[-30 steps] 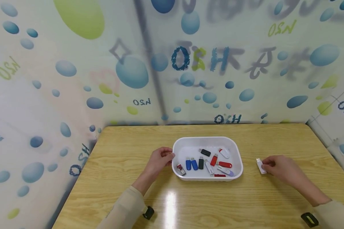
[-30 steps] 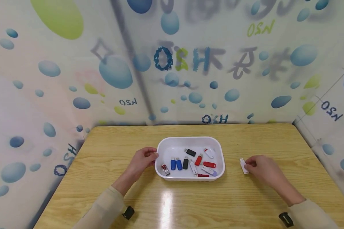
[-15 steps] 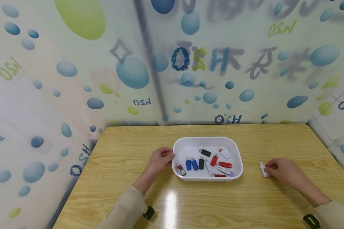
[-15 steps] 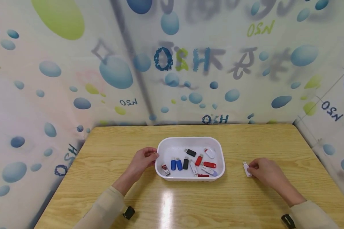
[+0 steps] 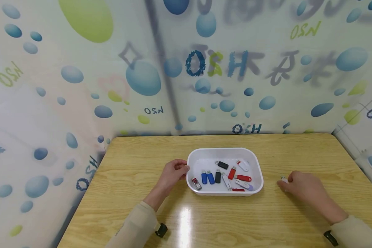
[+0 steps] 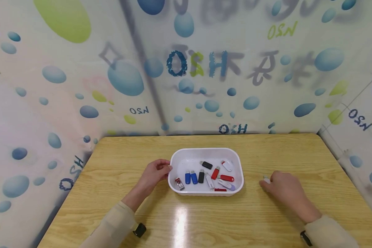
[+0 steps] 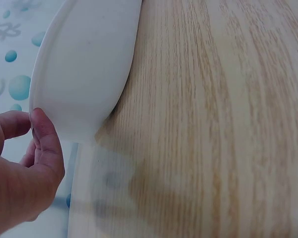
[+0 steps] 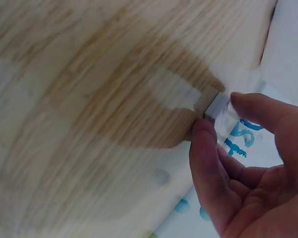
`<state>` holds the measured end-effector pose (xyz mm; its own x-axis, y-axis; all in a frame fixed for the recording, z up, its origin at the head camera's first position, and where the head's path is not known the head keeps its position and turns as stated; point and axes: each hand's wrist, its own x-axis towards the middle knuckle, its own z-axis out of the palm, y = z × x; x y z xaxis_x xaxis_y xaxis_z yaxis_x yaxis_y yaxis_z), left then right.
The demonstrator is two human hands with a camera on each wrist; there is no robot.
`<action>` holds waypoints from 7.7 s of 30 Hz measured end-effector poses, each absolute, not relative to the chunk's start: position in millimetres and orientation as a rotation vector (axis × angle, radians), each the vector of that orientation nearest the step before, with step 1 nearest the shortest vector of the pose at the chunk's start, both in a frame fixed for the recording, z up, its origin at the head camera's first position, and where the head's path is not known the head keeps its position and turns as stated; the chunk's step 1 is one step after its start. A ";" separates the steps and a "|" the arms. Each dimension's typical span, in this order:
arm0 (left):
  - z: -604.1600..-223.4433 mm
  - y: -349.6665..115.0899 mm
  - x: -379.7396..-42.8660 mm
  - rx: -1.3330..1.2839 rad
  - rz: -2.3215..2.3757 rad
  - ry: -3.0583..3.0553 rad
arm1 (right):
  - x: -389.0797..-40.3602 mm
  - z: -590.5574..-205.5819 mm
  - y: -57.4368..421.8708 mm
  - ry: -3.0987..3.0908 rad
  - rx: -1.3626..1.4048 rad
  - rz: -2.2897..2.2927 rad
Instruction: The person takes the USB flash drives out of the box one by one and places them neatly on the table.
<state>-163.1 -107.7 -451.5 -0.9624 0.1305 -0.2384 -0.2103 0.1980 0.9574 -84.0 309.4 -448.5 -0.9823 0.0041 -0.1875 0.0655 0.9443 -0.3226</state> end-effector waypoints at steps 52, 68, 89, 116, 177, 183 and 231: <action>-455.0 -108.3 -164.0 -0.100 1.850 2.198 | -111.4 -388.6 194.9 2.991 -0.373 -0.381; -442.7 -107.1 -161.2 -0.115 1.795 2.191 | -120.0 -412.2 176.2 2.859 -0.395 -0.321; -425.5 -104.7 -151.9 -0.113 1.796 2.199 | -124.6 -426.5 172.0 2.778 -0.344 -0.240; -454.7 -107.4 -165.6 -0.136 1.820 2.186 | -123.9 -428.2 174.1 2.873 -0.368 -0.301; -454.5 -107.0 -165.0 -0.136 1.829 2.180 | -71.8 -409.0 317.7 3.020 0.171 -0.645; -432.4 -104.0 -155.2 -0.129 1.815 2.174 | -73.0 -412.3 330.4 2.962 0.175 -0.639; -454.8 -107.3 -165.2 -0.121 1.849 2.186 | -86.3 -447.7 348.6 2.835 0.141 -0.512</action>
